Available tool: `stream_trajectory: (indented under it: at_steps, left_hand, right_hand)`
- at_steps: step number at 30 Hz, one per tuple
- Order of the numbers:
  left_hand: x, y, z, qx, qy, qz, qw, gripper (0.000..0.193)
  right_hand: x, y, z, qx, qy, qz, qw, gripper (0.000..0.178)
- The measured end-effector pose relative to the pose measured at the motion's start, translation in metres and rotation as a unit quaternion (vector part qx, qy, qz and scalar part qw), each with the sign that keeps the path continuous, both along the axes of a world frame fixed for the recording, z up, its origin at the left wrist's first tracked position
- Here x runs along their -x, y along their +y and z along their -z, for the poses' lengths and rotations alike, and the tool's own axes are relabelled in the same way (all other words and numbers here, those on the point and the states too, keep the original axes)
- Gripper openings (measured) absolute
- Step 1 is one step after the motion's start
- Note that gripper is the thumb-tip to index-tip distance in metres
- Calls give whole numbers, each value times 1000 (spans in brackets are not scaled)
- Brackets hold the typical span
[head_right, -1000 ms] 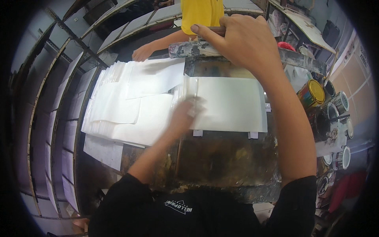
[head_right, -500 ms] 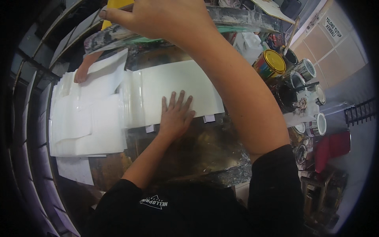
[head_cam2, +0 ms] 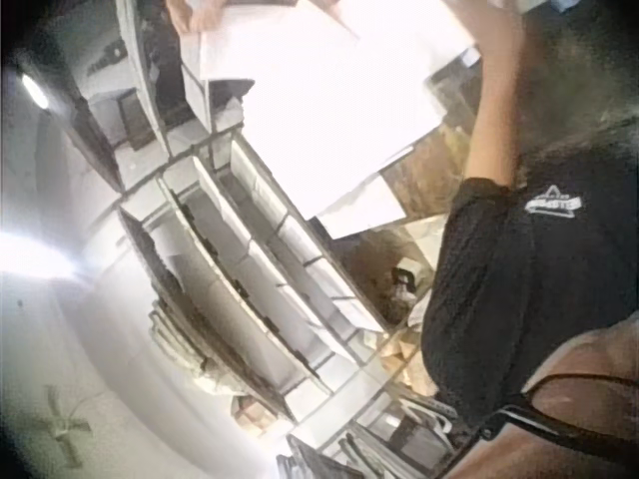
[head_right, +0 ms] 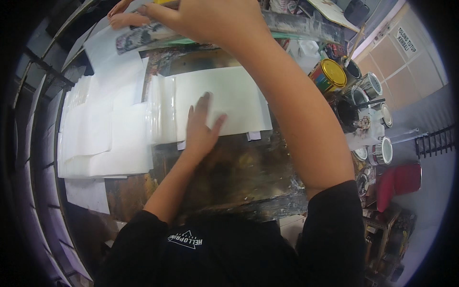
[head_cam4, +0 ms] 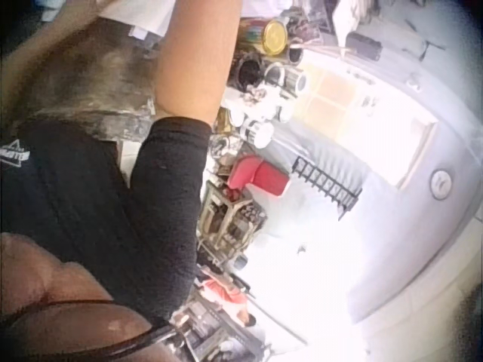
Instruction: The person performs screen printing by placing white sheets on a table, lowering a screen, and using a squeegee to pull ink across the mesh. Printed sheets are removed and stacked while new sheets are fed into the press.
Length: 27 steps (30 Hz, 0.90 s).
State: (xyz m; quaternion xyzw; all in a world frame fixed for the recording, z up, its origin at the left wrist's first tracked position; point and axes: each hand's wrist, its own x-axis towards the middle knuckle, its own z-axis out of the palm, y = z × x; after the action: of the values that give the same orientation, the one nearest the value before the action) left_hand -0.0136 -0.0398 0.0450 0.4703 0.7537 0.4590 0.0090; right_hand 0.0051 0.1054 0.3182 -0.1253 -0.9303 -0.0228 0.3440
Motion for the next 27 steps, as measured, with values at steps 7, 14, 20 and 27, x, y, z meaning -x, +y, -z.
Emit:
stream_trajectory:
  at_steps: [7,14,20,27]
  left_hand:
    - [39,-67,-128,-166,-373,65,911,99]
    - [11,-114,-3,58,-128,-45,989,101]
    - [11,-119,26,115,1,-65,991,108]
    - [10,-123,21,128,-20,-64,990,112]
  right_hand:
    - [-53,-34,86,2,-75,-17,997,47]
    - [-106,-65,190,148,-256,-32,955,35]
    - [-112,-92,233,146,-249,21,957,42]
    - [-7,6,254,79,-201,44,975,33]
